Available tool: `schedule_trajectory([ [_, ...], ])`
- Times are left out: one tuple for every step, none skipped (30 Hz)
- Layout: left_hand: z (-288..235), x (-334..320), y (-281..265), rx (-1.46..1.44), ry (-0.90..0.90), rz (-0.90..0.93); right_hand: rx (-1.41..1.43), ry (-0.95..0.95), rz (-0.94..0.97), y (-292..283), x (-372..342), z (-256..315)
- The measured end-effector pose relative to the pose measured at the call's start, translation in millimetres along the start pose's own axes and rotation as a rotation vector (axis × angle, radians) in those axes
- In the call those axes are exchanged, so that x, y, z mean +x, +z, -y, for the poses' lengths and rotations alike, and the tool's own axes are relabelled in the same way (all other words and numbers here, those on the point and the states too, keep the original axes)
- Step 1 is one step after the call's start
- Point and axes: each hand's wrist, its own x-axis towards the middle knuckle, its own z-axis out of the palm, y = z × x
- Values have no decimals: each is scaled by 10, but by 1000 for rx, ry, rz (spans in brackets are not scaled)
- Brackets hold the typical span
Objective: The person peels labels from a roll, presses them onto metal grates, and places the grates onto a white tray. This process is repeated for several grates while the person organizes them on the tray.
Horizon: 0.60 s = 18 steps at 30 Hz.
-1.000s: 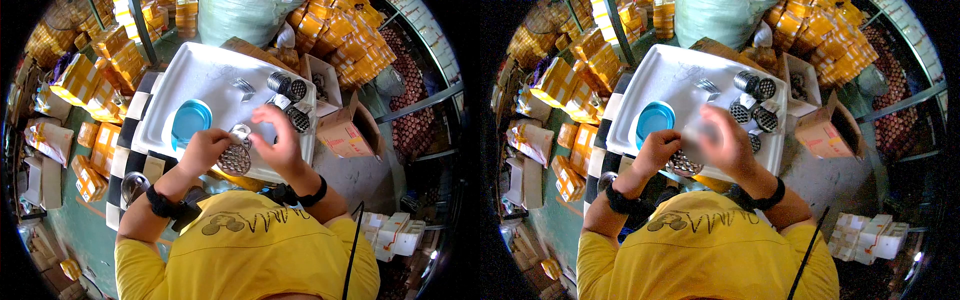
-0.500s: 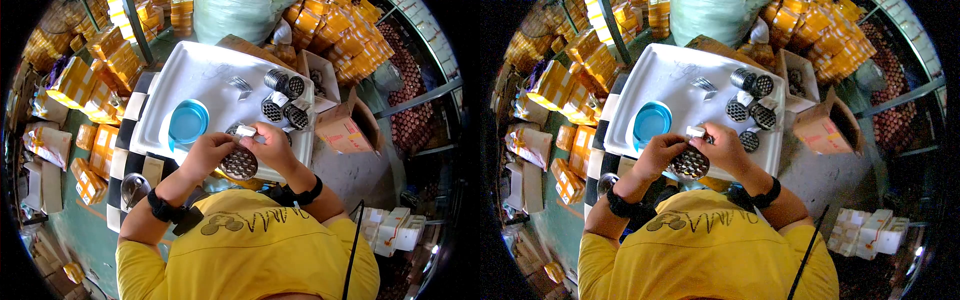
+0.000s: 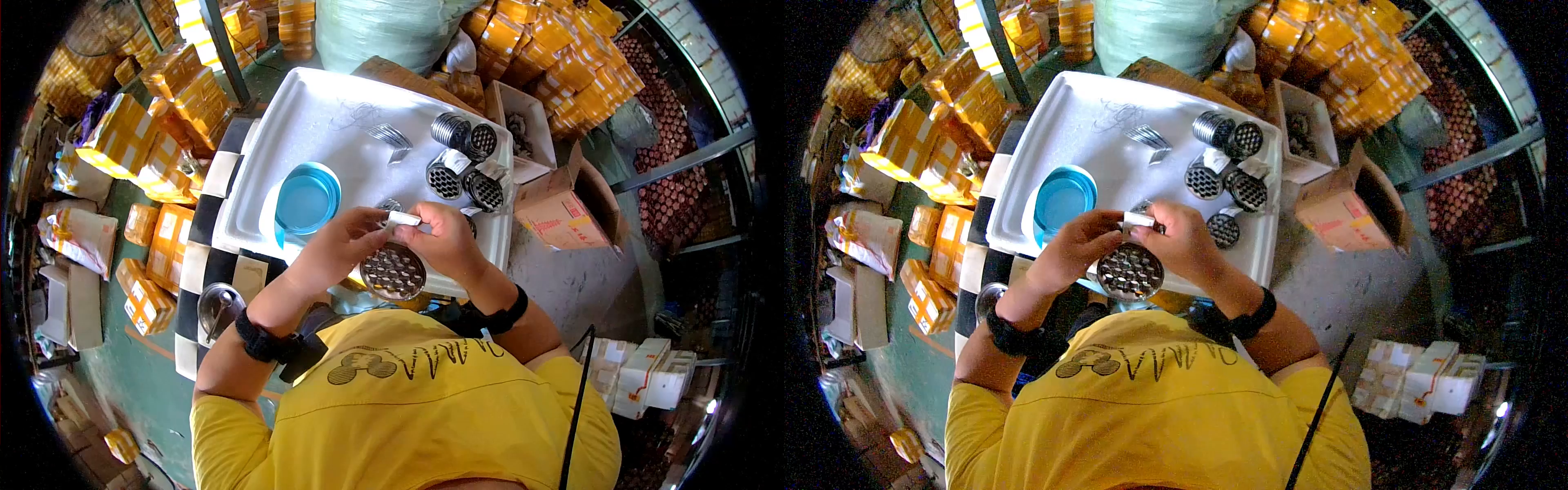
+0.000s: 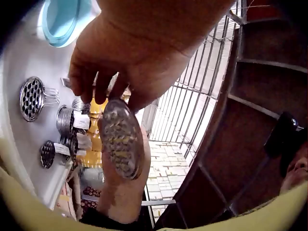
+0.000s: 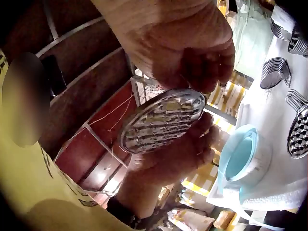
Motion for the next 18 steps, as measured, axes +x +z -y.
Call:
schedule_trajectory([
  [29, 16, -13, -2, 54, -12, 0, -1, 13, -6, -4, 9],
  [37, 35, -1, 30, 101, -55, -6, -20, 40, -2, -6, 2],
  [22, 39, -7, 94, 75, -28, -12, -38, 67, 5, -7, -13],
  [-10, 42, -15, 158, 50, 0, -18, -56, 94, 11, -6, -27],
  [-56, 48, -20, 222, 25, 29, 10, -40, 111, 18, -2, -37],
  [-154, 52, 6, 350, 29, -1, 37, -23, 127, 26, 2, -47],
  [-139, 62, 7, 327, 32, -12, 65, -6, 143, 30, 1, -60],
  [-106, 76, 5, 305, 34, -22, 207, 84, 202, 30, -8, -82],
  [-88, 87, 5, 282, 36, -33, 235, 100, 194, 34, -13, -107],
  [-89, 86, 12, 259, 21, -29, 265, 119, 186, 39, -27, -134],
  [-92, 82, 21, 237, 6, -25, 295, 137, 176, 41, -42, -150],
  [-93, 80, 28, 215, -9, -19, 283, 148, 174, 41, -54, -155],
  [-89, 85, 27, 185, -40, -15, 270, 158, 172, 39, -58, -158],
  [-81, 92, 18, 157, -72, -12, 258, 168, 169, 38, -61, -160],
  [-71, 101, 12, 130, -103, -8, 249, 202, 165, 23, -67, -136],
  [-40, 96, 17, 122, -95, 21, 241, 237, 159, -1, -73, -92],
  [14, 77, 28, 114, -89, 51, 234, 273, 153, -13, -82, -74],
  [67, 70, 34, 106, -83, 82, 277, 233, 134, 34, -99, -144],
])
